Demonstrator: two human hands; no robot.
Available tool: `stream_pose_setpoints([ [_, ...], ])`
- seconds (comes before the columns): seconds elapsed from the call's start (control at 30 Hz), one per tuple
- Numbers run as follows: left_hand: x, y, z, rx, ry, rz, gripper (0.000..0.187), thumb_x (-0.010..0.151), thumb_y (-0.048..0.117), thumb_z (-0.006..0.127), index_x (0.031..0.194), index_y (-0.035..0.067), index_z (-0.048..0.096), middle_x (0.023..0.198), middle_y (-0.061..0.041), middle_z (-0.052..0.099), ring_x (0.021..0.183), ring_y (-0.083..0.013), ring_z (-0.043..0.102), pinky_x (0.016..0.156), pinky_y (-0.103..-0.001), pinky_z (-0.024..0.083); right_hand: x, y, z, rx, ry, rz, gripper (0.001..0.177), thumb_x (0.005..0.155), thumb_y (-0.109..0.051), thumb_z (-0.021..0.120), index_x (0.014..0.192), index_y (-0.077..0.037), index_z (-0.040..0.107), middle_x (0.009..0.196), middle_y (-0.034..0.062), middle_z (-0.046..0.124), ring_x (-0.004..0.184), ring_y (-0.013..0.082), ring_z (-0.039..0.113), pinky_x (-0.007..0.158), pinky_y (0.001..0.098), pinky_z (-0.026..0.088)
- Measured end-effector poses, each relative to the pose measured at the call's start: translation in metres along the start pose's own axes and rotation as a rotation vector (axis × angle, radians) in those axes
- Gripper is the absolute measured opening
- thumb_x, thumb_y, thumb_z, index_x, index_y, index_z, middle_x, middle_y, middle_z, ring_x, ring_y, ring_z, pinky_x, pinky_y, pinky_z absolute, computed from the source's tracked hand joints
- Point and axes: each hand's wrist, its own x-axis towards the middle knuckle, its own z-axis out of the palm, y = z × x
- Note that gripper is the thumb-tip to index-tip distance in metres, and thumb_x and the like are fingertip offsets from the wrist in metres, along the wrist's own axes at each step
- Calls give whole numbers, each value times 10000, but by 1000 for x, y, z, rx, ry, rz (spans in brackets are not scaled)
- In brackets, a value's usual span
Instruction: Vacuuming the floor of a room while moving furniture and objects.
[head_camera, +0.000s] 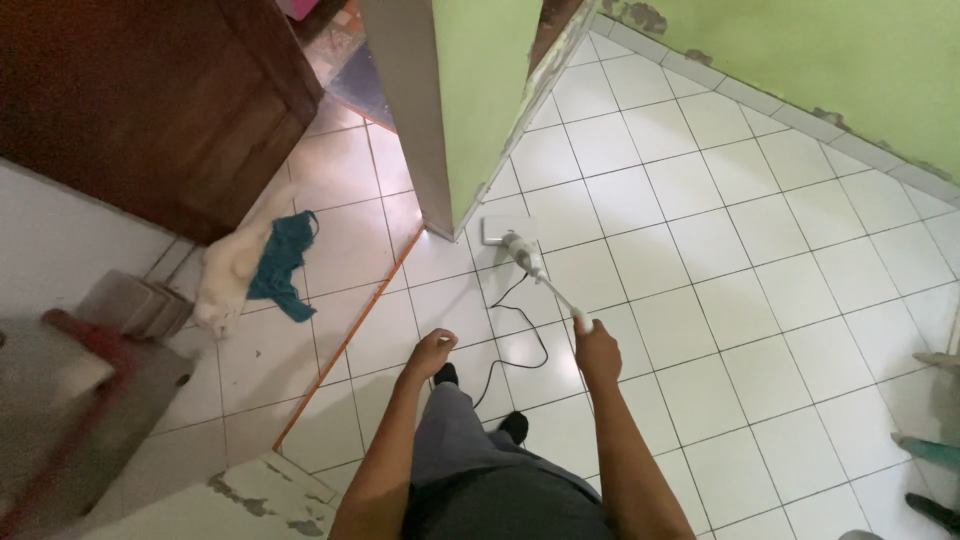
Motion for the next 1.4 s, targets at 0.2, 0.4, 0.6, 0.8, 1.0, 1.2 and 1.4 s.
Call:
stream_pose_setpoints([
  [0.2,44,-18,-33,78,32,99,301,940,374,651,1144,163,720,1164,-129,737,1094,-264,692,939,-371,529,-47,-42,-98,-80,-84,240,734,974,-718,456,1224,-88,737,1082,177,769,1012,361,730,832,502,578],
  [0.4,30,46,-91,136,-26,-31,334,967,395,607,1212,179,677,1143,-179,753,1086,-299,708,950,-393,541,-27,-19,-90,86,67,253,773,937,-710,579,1287,-30,689,1028,173,753,968,335,718,790,455,539],
  [0.6,79,42,-114,112,-13,20,343,958,399,616,1212,173,663,1241,-121,716,1130,-274,687,966,-389,530,-24,-68,-92,218,-52,357,722,951,-609,553,1425,-66,591,1018,208,796,938,392,767,806,500,576],
  [0.8,116,49,-117,145,-44,75,366,965,414,641,1208,143,680,1206,-151,723,1130,-288,682,970,-391,530,20,-74,-47,1,5,175,559,1053,-547,443,1217,-66,676,1082,210,750,1003,417,710,835,543,555],
  [1.0,149,90,-109,149,-103,124,367,955,405,631,1195,133,687,1193,-137,732,1113,-282,697,954,-392,534,73,-106,-24,75,-98,246,599,1046,-562,396,1340,-57,532,1035,285,741,913,462,764,839,545,576],
  [1.2,205,148,-94,202,-135,126,388,965,408,634,1220,116,658,1170,-144,716,1089,-297,685,929,-388,535,179,-128,-11,111,-61,165,603,1025,-559,421,1321,-43,519,1078,305,719,1010,485,697,858,564,551],
  [1.4,284,183,-80,250,-186,216,376,955,400,648,1179,98,661,1053,-157,749,990,-302,721,877,-392,561,298,-166,-34,106,-49,138,580,1033,-570,427,1270,-54,548,1079,287,721,1033,492,675,874,582,533],
])
